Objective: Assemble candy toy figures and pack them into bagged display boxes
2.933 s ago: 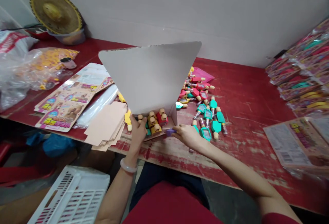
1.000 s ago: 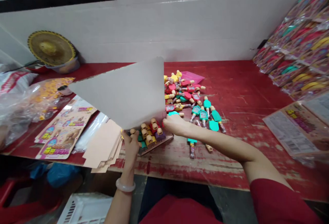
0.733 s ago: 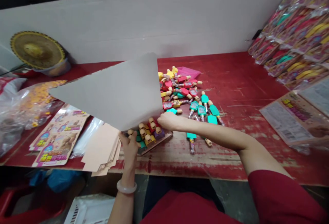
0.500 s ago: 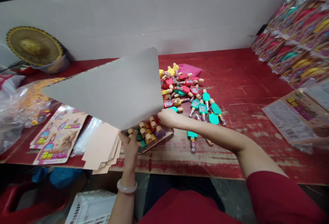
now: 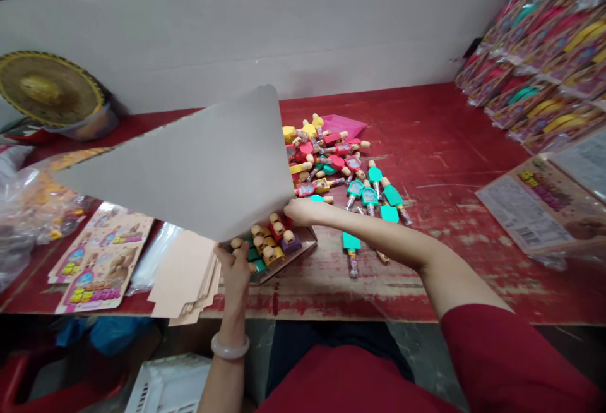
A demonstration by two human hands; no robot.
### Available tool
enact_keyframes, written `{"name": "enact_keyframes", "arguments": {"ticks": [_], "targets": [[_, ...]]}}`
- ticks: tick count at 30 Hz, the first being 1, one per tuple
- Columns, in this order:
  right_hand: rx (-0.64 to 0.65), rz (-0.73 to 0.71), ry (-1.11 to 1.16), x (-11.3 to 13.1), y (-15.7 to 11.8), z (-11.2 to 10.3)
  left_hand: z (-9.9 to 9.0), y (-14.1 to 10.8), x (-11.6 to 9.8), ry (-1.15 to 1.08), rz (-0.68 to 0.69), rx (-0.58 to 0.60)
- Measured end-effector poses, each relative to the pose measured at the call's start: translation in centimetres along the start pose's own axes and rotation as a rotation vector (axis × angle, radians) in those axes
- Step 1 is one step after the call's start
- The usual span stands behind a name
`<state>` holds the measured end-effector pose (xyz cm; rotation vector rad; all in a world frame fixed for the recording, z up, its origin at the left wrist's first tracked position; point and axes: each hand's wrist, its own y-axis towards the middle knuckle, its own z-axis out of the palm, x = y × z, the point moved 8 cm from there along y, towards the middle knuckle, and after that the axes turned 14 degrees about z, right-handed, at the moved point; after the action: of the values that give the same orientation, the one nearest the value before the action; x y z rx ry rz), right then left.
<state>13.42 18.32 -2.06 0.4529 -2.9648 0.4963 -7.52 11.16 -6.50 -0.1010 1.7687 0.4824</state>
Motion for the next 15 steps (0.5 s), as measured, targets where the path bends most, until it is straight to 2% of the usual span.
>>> {"name": "enact_keyframes", "arguments": {"ticks": [3, 5, 7, 10, 12, 15], "targets": [[-0.057, 0.061, 0.068, -0.4, -0.2, 0.7, 0.0, 0.0, 0.0, 0.013, -0.02, -0.006], [-0.103, 0.087, 0.119, -1.6, -1.2, 1.3, 0.1, -0.1, -0.2, 0.007, -0.015, -0.009], [-0.198, 0.184, 0.206, -4.5, -2.2, 1.6, 0.1, -0.1, -0.3, 0.002, -0.018, -0.017], [-0.339, 0.44, 0.283, -10.7, -2.8, 2.4, 0.1, -0.1, -0.3, 0.002, -0.03, -0.026], [-0.334, 0.538, 0.248, -13.6, -2.2, 3.7, 0.0, 0.0, -0.4, 0.006, -0.028, -0.036], [-0.259, 0.517, 0.176, -14.9, -0.9, 6.2, -0.1, 0.1, -0.6, 0.022, -0.024, -0.047]]}}
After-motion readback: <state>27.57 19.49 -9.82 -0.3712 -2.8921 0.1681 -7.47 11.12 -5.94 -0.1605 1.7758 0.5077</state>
